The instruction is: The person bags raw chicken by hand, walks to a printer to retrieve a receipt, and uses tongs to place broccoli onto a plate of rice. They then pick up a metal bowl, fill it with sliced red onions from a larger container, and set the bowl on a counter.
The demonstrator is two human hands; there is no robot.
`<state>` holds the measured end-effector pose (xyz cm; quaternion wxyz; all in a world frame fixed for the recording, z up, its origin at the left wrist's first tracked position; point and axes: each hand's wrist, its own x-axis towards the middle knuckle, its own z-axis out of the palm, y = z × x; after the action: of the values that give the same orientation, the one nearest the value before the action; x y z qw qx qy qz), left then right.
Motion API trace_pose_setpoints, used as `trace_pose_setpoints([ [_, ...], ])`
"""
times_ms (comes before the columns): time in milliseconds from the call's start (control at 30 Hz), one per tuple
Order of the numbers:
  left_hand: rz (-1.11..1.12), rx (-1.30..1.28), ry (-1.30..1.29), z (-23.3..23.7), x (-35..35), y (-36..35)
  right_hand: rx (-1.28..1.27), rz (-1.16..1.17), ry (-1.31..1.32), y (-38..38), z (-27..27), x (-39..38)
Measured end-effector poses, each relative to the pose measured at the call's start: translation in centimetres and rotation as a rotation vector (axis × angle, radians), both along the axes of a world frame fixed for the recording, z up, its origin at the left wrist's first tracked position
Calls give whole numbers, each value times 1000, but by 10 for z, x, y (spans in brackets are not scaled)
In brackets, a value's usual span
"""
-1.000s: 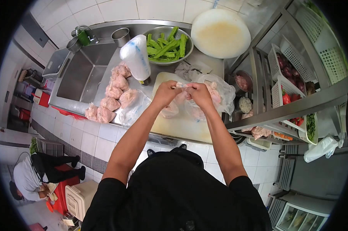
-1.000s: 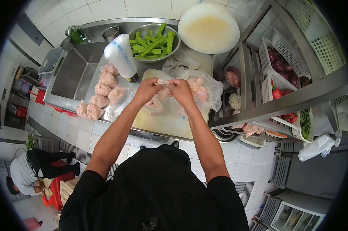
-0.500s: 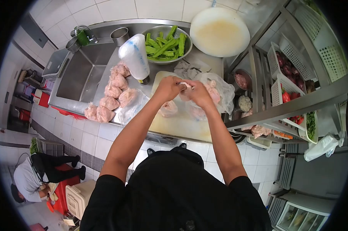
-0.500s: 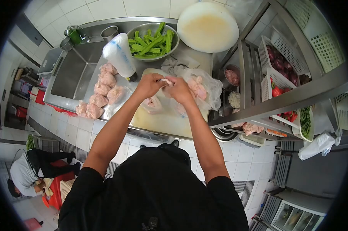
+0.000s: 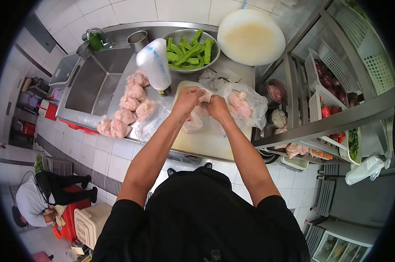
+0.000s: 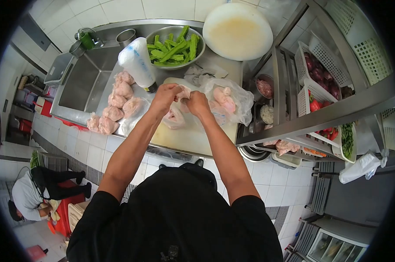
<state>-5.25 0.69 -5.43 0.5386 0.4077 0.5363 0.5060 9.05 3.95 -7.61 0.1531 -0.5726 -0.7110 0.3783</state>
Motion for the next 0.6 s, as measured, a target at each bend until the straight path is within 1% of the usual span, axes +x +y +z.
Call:
trace_pose_setpoints([
  [67, 22, 20, -153, 5, -1, -4, 0, 14, 25, 4, -6, -1],
  [100, 22, 18, -154, 6, -2, -4, -2, 25, 52, 6, -8, -1],
  [167, 25, 17, -293, 6, -5, -4, -6, 37, 78, 8, -12, -1],
  [267, 35, 12, -344, 13, -5, -7, 36, 64, 119, 13, -16, 0],
  [333, 30, 21, -350, 19, -5, -8, 14, 45, 67, 13, -12, -1],
  [433, 38, 33, -358, 23, -6, -8, 47, 51, 72, 13, -11, -1],
  [600, 60, 51, -368, 25, -10, -12, 54, 71, 85, 17, -27, -5],
])
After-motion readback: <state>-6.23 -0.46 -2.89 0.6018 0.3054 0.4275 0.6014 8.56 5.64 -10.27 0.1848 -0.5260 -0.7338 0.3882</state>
